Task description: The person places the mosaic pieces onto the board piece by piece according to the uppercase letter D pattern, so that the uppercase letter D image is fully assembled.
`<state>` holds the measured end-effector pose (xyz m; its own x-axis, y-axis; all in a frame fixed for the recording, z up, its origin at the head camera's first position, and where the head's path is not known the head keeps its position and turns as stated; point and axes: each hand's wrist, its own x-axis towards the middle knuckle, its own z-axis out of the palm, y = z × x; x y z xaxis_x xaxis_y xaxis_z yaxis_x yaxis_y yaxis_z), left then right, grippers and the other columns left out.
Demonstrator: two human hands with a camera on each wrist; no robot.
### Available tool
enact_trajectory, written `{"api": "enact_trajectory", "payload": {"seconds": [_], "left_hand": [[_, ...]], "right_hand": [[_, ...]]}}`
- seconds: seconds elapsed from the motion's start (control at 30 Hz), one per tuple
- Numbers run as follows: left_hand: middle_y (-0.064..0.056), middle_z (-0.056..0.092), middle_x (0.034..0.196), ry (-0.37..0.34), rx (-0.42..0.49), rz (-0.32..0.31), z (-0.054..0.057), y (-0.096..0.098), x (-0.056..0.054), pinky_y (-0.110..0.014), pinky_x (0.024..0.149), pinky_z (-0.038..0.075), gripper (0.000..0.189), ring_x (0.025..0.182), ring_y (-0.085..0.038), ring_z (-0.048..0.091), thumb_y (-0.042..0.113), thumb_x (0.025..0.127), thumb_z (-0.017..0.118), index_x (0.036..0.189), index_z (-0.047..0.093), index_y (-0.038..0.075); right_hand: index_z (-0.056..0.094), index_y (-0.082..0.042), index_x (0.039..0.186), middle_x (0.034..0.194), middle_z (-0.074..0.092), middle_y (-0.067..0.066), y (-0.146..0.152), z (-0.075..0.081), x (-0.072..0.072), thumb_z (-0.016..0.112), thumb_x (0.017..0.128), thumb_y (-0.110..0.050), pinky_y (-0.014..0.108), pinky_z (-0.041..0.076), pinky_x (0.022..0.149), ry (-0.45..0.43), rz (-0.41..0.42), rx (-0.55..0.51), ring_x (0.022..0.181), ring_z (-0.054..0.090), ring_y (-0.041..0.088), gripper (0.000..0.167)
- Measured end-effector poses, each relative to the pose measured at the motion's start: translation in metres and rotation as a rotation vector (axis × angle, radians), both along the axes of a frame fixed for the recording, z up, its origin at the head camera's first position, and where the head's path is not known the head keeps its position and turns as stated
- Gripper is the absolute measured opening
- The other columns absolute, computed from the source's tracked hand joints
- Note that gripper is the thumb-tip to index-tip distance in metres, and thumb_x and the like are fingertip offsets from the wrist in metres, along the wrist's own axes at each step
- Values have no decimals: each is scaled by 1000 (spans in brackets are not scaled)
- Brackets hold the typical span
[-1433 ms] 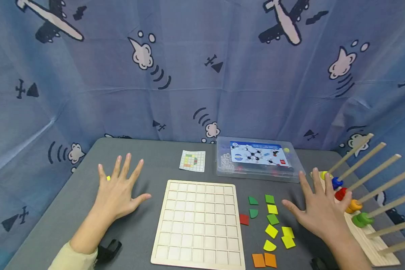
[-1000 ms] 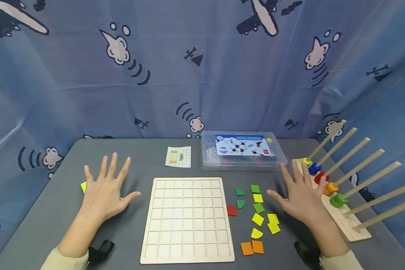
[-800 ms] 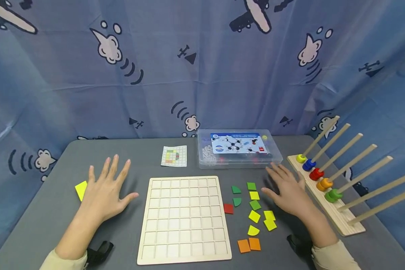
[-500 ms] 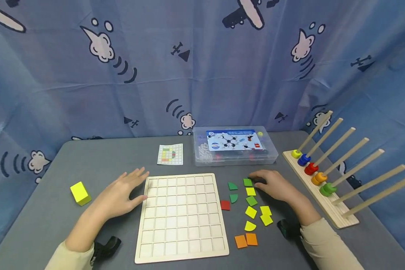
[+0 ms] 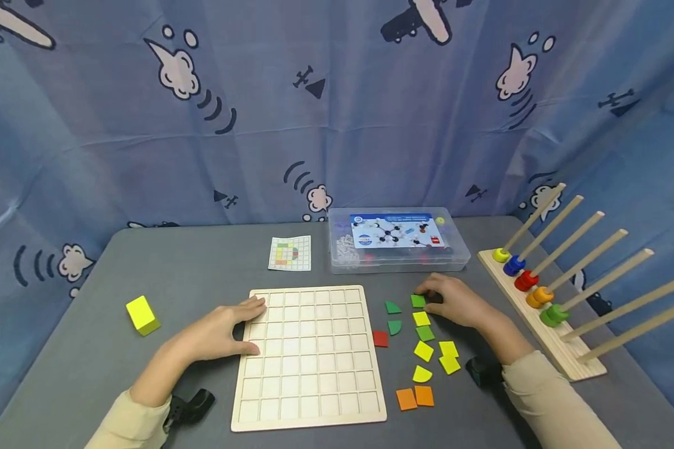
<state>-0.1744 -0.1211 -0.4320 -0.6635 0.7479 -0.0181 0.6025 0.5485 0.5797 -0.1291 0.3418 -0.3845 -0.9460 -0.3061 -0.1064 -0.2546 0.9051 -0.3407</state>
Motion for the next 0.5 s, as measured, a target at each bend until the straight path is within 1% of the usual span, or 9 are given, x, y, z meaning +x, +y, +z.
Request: {"api": "enact_trajectory", "payload": {"seconds": [0.17, 0.3, 0.4, 0.5], "left_hand": [[-14, 35, 151, -11, 1, 14, -4, -2, 1, -52, 105, 35, 82, 140, -33, 30, 42, 79, 74, 143, 42, 3], [-12, 33, 152, -21, 21, 16, -7, -2, 0, -51, 106, 35, 83, 141, -32, 30, 45, 78, 73, 144, 40, 6], [-10, 34, 152, -25, 39, 24, -9, -3, -1, -51, 107, 34, 83, 141, -30, 29, 45, 78, 73, 144, 41, 7], [-9, 35, 152, -25, 45, 29, -9, -5, -1, -51, 107, 34, 83, 141, -29, 29, 45, 77, 74, 143, 41, 7]], "right_hand": [[67, -3, 107, 100, 64, 7, -2, 1, -3, 69, 84, -7, 42, 52, 79, -17, -36, -14, 87, 59, 20, 24], [66, -4, 108, 100, 66, 7, -15, 10, 0, 69, 85, -8, 43, 53, 82, -28, -66, -15, 88, 60, 20, 24], [66, -5, 110, 102, 66, 7, -34, 17, 3, 70, 85, -10, 42, 53, 81, -14, -46, -28, 91, 62, 21, 26], [66, -6, 111, 103, 65, 7, -59, 21, 3, 70, 85, -12, 41, 53, 79, 19, 14, -61, 93, 63, 23, 27]]}}
